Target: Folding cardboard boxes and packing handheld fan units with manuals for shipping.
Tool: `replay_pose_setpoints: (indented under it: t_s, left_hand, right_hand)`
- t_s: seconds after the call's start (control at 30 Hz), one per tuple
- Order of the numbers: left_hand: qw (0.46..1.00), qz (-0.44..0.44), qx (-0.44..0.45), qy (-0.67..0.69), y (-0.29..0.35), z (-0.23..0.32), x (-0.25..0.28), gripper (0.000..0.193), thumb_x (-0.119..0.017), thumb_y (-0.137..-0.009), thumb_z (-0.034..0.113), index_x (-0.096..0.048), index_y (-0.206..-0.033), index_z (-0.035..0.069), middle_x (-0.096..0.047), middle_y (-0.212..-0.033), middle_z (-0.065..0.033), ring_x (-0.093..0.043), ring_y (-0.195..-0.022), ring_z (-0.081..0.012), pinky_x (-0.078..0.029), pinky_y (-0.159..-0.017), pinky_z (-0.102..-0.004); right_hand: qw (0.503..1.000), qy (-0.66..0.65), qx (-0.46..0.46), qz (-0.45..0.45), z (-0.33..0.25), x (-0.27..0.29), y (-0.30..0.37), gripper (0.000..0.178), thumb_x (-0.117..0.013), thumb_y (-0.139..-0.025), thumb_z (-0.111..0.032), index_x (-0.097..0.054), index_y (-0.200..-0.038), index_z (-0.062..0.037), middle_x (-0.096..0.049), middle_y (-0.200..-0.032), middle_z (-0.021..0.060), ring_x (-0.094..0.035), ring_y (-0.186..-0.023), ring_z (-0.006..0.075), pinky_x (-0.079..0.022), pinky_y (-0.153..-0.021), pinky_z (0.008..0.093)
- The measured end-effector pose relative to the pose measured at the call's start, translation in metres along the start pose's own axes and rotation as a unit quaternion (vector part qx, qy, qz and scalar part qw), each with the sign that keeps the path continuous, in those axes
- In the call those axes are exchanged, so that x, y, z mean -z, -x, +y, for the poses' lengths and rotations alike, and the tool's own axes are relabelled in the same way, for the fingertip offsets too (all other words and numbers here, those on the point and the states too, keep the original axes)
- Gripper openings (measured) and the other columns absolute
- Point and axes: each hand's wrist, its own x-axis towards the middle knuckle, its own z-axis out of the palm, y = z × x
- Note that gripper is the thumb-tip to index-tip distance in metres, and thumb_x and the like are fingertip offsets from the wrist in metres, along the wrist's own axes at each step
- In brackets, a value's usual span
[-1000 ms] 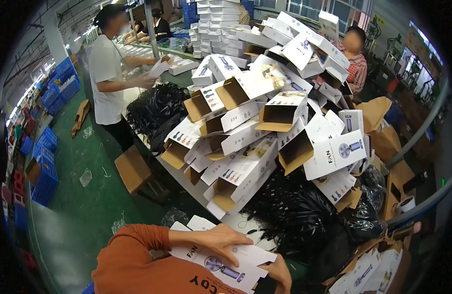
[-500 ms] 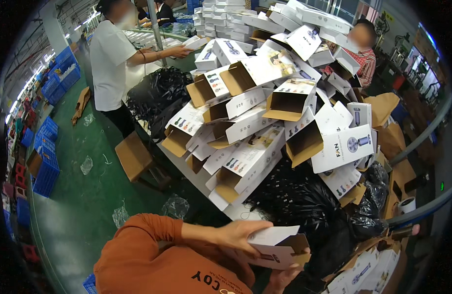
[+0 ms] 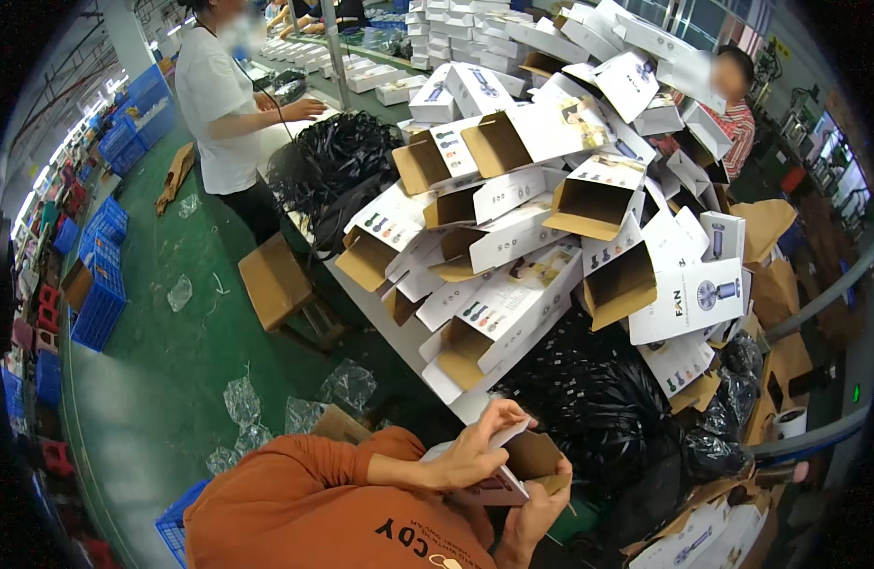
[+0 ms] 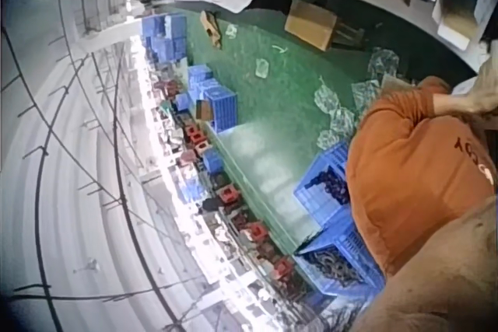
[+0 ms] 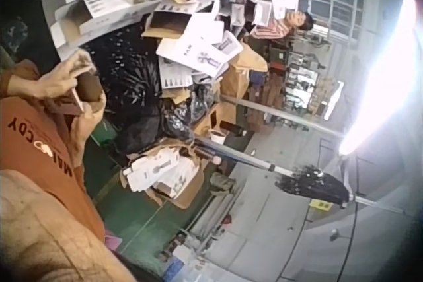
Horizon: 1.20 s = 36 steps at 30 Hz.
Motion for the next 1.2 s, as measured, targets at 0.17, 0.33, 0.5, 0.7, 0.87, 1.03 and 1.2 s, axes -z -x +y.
replay_pose_setpoints:
  t_s: [0.17, 0.33, 0.5, 0.7, 0.87, 1.03, 1.2]
  left_hand:
    - [0.978, -0.12, -0.163, -0.052, 0.0, -0.007, 0.018, 0.012, -0.059, -0.08, 0.005, -0.058, -0.092, 0.001, -0.051, -0.12, -0.0137, -0.052, -0.107, -0.0239, -0.041, -0.09, -0.0301]
    - [0.97, -0.216, 0.004, 0.114, -0.007, -0.018, 0.025, 0.016, -0.048, -0.086, 0.012, -0.058, -0.093, 0.002, -0.05, -0.119, -0.0123, -0.048, -0.108, -0.0215, -0.037, -0.091, -0.029]
    - [0.968, -0.157, 0.034, 0.191, -0.017, -0.013, 0.019, 0.017, -0.045, -0.078, -0.001, -0.051, -0.093, 0.004, -0.055, -0.103, -0.0085, -0.05, -0.099, -0.0144, -0.039, -0.086, -0.0277]
    - [0.941, -0.119, 0.076, 0.307, -0.023, -0.012, 0.024, 0.025, -0.042, -0.071, -0.009, -0.047, -0.093, 0.002, -0.055, -0.094, -0.0074, -0.052, -0.09, -0.0138, -0.042, -0.081, -0.0263]
    - [0.969, -0.205, 0.06, 0.127, -0.024, -0.01, 0.018, 0.025, -0.043, -0.071, -0.006, -0.048, -0.094, 0.002, -0.053, -0.095, -0.0066, -0.05, -0.094, -0.0145, -0.04, -0.087, -0.027]
    - [0.965, -0.243, 0.055, 0.078, -0.015, 0.001, 0.017, 0.059, -0.068, -0.075, 0.016, -0.039, -0.125, 0.002, -0.047, -0.118, -0.0123, -0.048, -0.111, -0.0221, -0.037, -0.095, -0.0318]
    - [0.917, -0.326, -0.035, -0.227, -0.003, -0.004, 0.022, 0.082, -0.073, -0.069, 0.017, -0.029, -0.136, 0.0, -0.045, -0.127, -0.0251, -0.048, -0.116, -0.0376, -0.04, -0.096, -0.0402]
  right_hand:
    - [0.998, -0.009, -0.029, -0.061, -0.003, 0.012, -0.004, 0.048, -0.059, -0.084, -0.013, -0.039, -0.125, 0.0044, -0.051, -0.113, 0.0134, -0.055, -0.101, 0.0202, -0.047, -0.085, 0.0283]
    - [0.973, -0.096, -0.106, -0.183, 0.01, 0.045, -0.012, 0.064, -0.064, -0.082, -0.031, -0.038, -0.129, 0.0051, -0.05, -0.122, 0.0152, -0.052, -0.11, 0.0226, -0.041, -0.095, 0.0336]
    - [0.979, 0.125, 0.025, -0.161, 0.003, 0.031, -0.025, 0.034, -0.06, -0.073, 0.001, -0.059, -0.107, 0.0048, -0.054, -0.104, 0.0068, -0.055, -0.093, 0.0164, -0.039, -0.086, 0.0239]
    - [0.956, 0.198, 0.002, -0.217, -0.014, 0.023, -0.024, 0.02, -0.064, -0.062, 0.002, -0.067, -0.082, 0.002, -0.053, -0.097, 0.0057, -0.052, -0.094, 0.0173, -0.039, -0.084, 0.0262]
    - [0.939, 0.244, -0.023, -0.243, -0.018, 0.026, -0.031, 0.014, -0.07, -0.064, 0.0, -0.067, -0.078, 0.0013, -0.054, -0.097, 0.0064, -0.053, -0.094, 0.016, -0.041, -0.08, 0.0268]
    - [0.957, 0.183, -0.022, -0.223, -0.024, 0.053, -0.035, 0.015, -0.064, -0.072, -0.003, -0.066, -0.086, 0.0017, -0.056, -0.1, 0.0063, -0.053, -0.093, 0.0149, -0.04, -0.083, 0.0258]
    - [0.989, -0.053, 0.003, -0.14, -0.001, 0.086, -0.019, 0.06, -0.056, -0.086, -0.044, -0.047, -0.12, 0.0047, -0.055, -0.112, 0.0112, -0.053, -0.103, 0.0182, -0.043, -0.09, 0.0311]
